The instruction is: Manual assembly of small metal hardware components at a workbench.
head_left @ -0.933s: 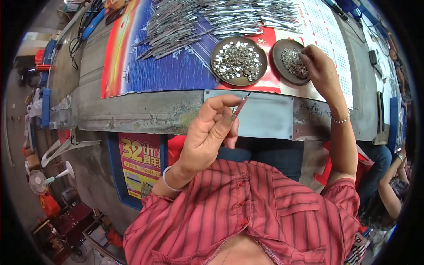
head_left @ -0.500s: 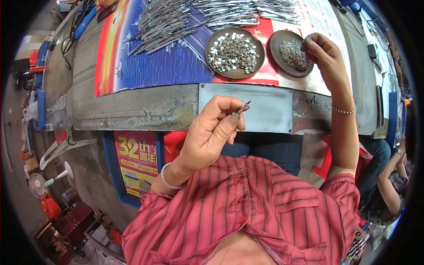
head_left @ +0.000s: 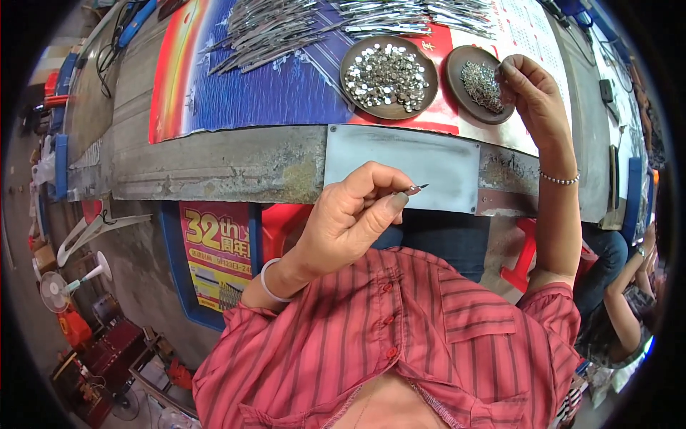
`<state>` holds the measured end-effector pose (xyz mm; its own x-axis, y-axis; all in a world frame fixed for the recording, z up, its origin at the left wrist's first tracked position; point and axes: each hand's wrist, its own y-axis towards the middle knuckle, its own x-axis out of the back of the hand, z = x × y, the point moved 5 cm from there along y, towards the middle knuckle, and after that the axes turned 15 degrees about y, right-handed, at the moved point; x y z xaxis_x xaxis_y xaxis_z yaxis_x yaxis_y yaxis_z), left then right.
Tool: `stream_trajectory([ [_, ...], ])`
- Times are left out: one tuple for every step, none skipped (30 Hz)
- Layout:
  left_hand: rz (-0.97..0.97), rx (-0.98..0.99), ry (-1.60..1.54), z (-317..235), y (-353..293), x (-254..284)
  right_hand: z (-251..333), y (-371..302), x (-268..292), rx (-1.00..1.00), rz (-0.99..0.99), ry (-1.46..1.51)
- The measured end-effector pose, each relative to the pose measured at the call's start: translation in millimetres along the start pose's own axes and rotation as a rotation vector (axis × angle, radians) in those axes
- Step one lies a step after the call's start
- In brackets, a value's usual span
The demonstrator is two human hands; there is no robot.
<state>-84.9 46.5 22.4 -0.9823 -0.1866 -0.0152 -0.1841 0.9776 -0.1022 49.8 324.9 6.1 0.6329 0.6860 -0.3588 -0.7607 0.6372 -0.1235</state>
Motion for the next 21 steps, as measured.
stream_trajectory([
  [0.000, 0.001, -0.002, 0, 0, 0, 0, 0, 0, 0.005, 0.004, 0.016],
  [-0.007, -0.002, 0.001, 0, 0, 0, 0, 0, -2, 0.003, 0.004, 0.016],
  [-0.013, -0.005, 0.004, 0, 0, 0, 2, -1, -5, 0.017, -0.010, -0.039],
  [-0.014, -0.003, 0.002, 0, 0, 0, 4, -2, -6, 0.032, -0.024, -0.093],
  [-0.013, -0.005, 0.016, 0, 1, 0, 5, -3, -6, 0.030, -0.025, -0.094],
  [-0.013, -0.007, 0.031, 0, 1, 0, 6, -3, -6, 0.021, -0.039, -0.144],
  [-0.012, -0.005, 0.029, 0, 1, 0, 7, -5, -5, 0.013, -0.054, -0.193],
  [-0.020, -0.005, 0.044, 0, 1, 1, 6, -6, -7, 0.010, -0.053, -0.192],
  [-0.028, -0.004, 0.059, 1, 1, 1, 5, -8, -10, 0.002, -0.054, -0.168],
  [-0.029, -0.001, 0.058, 1, 1, 1, 5, -11, -14, -0.007, -0.055, -0.143],
  [-0.041, -0.011, 0.083, 2, 2, 2, 4, -18, -25, -0.026, -0.039, -0.123],
  [-0.056, -0.018, 0.110, 2, 2, 2, 2, -26, -38, -0.046, -0.020, -0.100],
  [-0.059, -0.010, 0.109, 5, 2, 2, 0, -34, -51, -0.089, 0.010, -0.079],
  [-0.077, -0.067, 0.150, 6, 2, 3, 0, -43, -67, -0.131, 0.039, -0.082],
  [-0.090, -0.126, 0.190, 6, 2, 3, -1, -51, -81, -0.172, 0.063, -0.085],
  [-0.090, -0.116, 0.189, 6, 1, 3, -5, -58, -92, -0.181, 0.098, -0.018],
  [-0.092, -0.151, 0.255, 2, 1, 3, -10, -63, -97, -0.207, 0.118, -0.006],
  [-0.093, -0.186, 0.321, -2, 1, 3, -15, -67, -103, -0.234, 0.139, 0.006],
  [-0.092, -0.179, 0.320, -2, 1, 4, -18, -71, -109, -0.274, 0.153, 0.040],
  [-0.105, -0.248, 0.423, -7, 1, 4, -22, -73, -114, -0.317, 0.166, 0.081],
  [-0.118, -0.317, 0.527, -11, -1, 4, -25, -75, -118, -0.360, 0.179, 0.121],
])
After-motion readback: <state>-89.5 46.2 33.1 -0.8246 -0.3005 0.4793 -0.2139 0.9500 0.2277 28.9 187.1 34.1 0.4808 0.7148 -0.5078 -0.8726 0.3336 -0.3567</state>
